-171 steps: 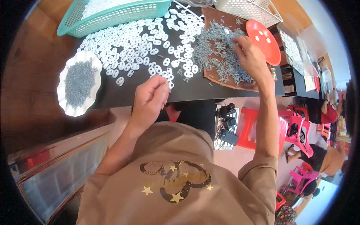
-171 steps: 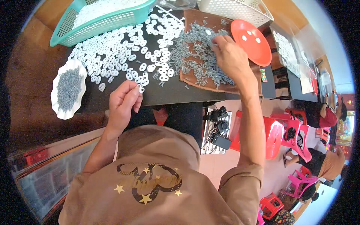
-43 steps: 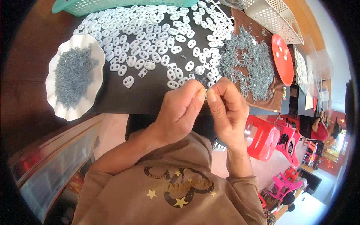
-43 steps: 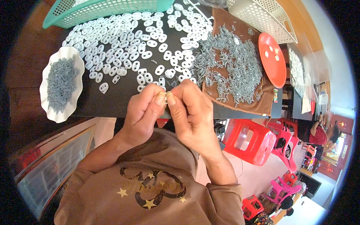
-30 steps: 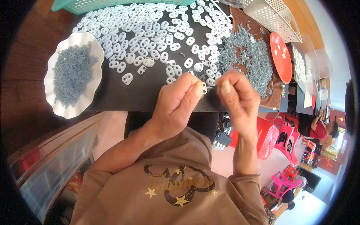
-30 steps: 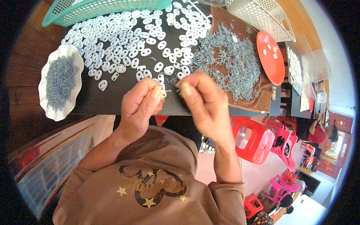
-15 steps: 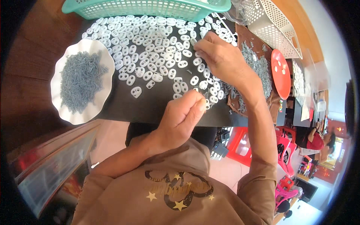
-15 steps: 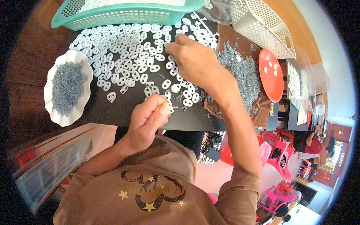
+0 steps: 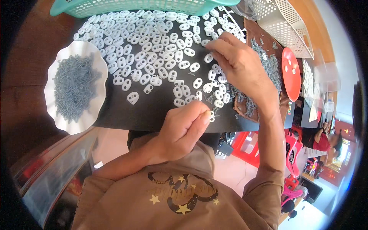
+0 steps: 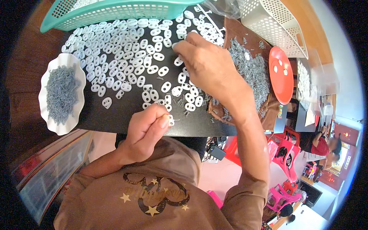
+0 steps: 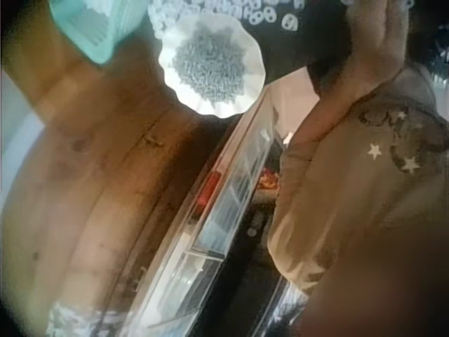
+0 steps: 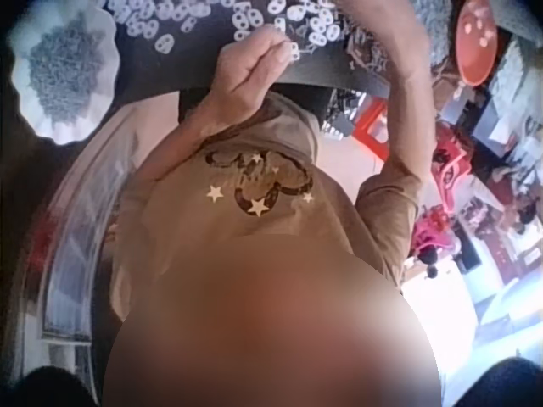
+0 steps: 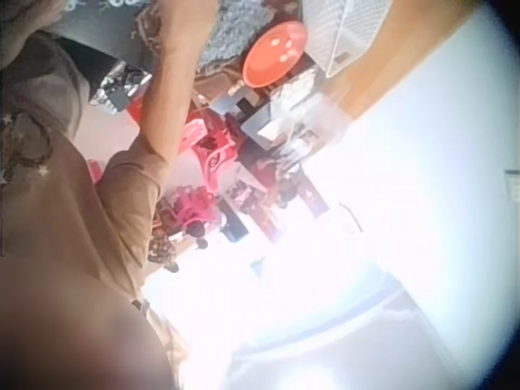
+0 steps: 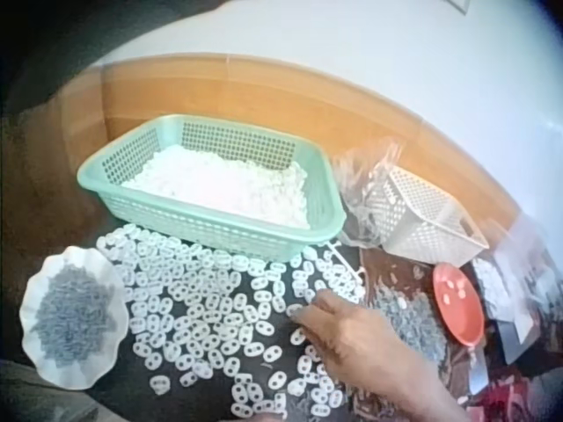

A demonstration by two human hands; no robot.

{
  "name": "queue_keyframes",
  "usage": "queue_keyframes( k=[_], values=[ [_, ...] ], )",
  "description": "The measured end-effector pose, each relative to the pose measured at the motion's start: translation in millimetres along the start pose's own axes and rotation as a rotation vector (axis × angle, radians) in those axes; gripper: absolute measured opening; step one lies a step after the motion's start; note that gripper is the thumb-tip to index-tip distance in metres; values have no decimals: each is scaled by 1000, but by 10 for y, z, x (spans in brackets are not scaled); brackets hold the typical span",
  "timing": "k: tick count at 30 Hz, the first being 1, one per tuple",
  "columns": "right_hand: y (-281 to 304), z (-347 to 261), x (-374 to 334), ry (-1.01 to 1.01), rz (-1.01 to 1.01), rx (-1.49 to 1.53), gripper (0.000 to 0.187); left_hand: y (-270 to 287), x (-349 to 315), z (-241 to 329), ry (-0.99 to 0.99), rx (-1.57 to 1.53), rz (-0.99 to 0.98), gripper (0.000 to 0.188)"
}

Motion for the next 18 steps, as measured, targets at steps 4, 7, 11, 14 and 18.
queue_keyframes(
  k=[4,7,11,14,18],
  values=[
    [22,-42,-21,42,-78,61,18,11,-9,-11,-8,-4,3,13],
    [26,19,-17,41,-53,41,16,18,4,-4,-21,-1,-13,14],
    [-2,32,-3,30,-112,17,19,17,1,-3,-25,-2,-16,14],
    [-37,20,52,43,-119,-3,16,16,-6,-18,-20,-12,-3,14],
    [-47,31,88,36,-120,21,14,15,1,-9,-43,5,-8,13]
  ],
)
Point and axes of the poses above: each hand's wrist, its own x-axis towards the middle knuckle, its own y-axis out of the back of the hand, z = x × y, the point moved 1 cm from there along x, towards the middle knuckle, and after that the axes turned 9 degrees about -y, right-handed, at the moved point
